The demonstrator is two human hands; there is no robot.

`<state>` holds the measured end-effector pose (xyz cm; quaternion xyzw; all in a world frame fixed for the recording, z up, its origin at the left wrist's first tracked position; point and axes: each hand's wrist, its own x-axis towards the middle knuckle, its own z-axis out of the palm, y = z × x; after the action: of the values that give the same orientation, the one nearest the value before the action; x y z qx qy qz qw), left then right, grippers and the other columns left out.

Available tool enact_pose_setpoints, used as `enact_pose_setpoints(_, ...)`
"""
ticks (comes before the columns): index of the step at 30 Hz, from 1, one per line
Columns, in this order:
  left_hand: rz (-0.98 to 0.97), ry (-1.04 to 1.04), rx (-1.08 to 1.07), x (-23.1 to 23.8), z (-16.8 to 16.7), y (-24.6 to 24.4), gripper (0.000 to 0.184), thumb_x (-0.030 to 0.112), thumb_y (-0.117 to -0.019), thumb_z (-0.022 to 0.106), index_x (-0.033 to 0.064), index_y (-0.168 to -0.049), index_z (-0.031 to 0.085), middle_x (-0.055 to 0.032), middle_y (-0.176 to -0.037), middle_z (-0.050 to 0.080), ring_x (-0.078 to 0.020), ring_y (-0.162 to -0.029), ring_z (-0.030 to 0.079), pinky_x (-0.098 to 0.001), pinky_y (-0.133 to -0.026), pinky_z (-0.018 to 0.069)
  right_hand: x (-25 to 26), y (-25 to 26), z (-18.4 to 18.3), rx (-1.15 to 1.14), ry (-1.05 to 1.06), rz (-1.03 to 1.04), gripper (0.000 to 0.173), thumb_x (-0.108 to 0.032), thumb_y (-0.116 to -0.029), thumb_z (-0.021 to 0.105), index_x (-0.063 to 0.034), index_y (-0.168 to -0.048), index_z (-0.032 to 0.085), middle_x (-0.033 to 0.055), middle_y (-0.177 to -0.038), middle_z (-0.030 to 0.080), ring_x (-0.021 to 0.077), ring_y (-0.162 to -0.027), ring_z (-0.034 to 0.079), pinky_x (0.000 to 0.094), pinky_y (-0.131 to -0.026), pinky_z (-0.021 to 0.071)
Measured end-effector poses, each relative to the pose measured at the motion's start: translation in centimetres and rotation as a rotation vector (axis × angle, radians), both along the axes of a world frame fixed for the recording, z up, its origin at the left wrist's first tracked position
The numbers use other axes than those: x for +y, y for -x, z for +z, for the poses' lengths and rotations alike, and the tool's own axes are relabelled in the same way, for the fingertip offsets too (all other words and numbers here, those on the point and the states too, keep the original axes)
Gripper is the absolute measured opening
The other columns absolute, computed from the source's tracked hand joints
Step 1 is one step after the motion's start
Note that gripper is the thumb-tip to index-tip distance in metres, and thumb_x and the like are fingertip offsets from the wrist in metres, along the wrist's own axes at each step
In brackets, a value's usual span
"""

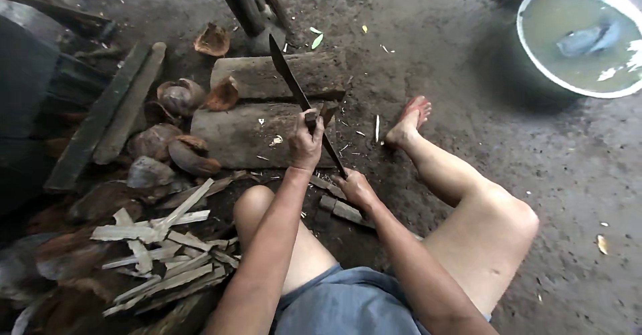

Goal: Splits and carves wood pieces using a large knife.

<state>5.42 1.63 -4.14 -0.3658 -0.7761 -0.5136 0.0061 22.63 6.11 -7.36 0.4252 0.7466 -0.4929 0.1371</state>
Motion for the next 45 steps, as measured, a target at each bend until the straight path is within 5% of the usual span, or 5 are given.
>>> enact_pose_setpoints(11,-0.153,-0.063,-0.036,-3.1,-0.6,-1.0,0.045,0.02,-0.0999,0.069,0.0069,-0.141,0.056,-0.0127,-0.134,0.064,-0.0185,-0.108,0.07,-0.0379,-0.092,0.0609,-1.0,-1.1,-1.5,0.004,-0.072,0.016,0.046,-0.054,-0.1022,0.053,-0.014,-0.12,0.068,0.0131,-0.106,0.072,0.0303,-0.101,0.07,0.0567,-0.09,0.0541)
enact_pose_setpoints(15,-0.102,-0.056,-0.177,-6.6,-1.9,0.1,0.068,0.045,-0.1085,0.044,0.0038,-0.16,0.028,-0.0152,-0.164,0.036,-0.0226,-0.143,0.048,-0.041,-0.117,0.0449,-2.0,-1.3,1.9,0.053,-0.219,-0.044,0.046,-0.054,-0.104,0.05,-0.0137,-0.117,0.069,0.0119,-0.093,0.072,0.0306,-0.088,0.071,0.0564,-0.08,0.0557)
enact_pose_setpoints(23,0.35,-0.195,-0.471,-6.5,-1.9,3.0,0.061,0.046,-0.1112,0.031,0.0092,-0.16,0.031,-0.0184,-0.151,0.05,-0.0271,-0.13,0.059,-0.0462,-0.103,0.0538,-2.5,-0.6,6.5,0.621,-0.585,-0.197,0.035,-0.038,-0.1038,0.059,-0.0078,-0.09,0.068,0.0023,-0.065,0.061,0.0139,-0.058,0.061,0.0369,-0.057,0.054)
enact_pose_setpoints(28,0.045,-0.168,-0.493,-5.0,-2.9,-0.4,0.063,0.05,-0.1074,0.025,0.0201,-0.164,0.025,-0.0052,-0.164,0.037,-0.0223,-0.138,0.052,-0.0488,-0.104,0.0536,-1.5,0.4,-2.1,-0.137,-0.188,0.012,0.042,-0.045,-0.1044,0.051,-0.0123,-0.126,0.066,0.0161,-0.111,0.073,0.035,-0.104,0.071,0.0601,-0.09,0.0552)
enact_pose_setpoints(45,0.522,0.363,-1.078,-0.8,-7.8,-5.7,0.062,0.051,-0.1113,0.031,0.0069,-0.152,0.044,-0.0229,-0.152,0.049,-0.0371,-0.14,0.047,-0.0604,-0.112,0.0384,-1.0,-3.1,-2.4,-0.348,-0.107,0.113,0.046,-0.049,-0.1054,0.047,-0.0146,-0.132,0.062,0.0164,-0.116,0.072,0.0364,-0.111,0.069,0.0602,-0.092,0.0537)
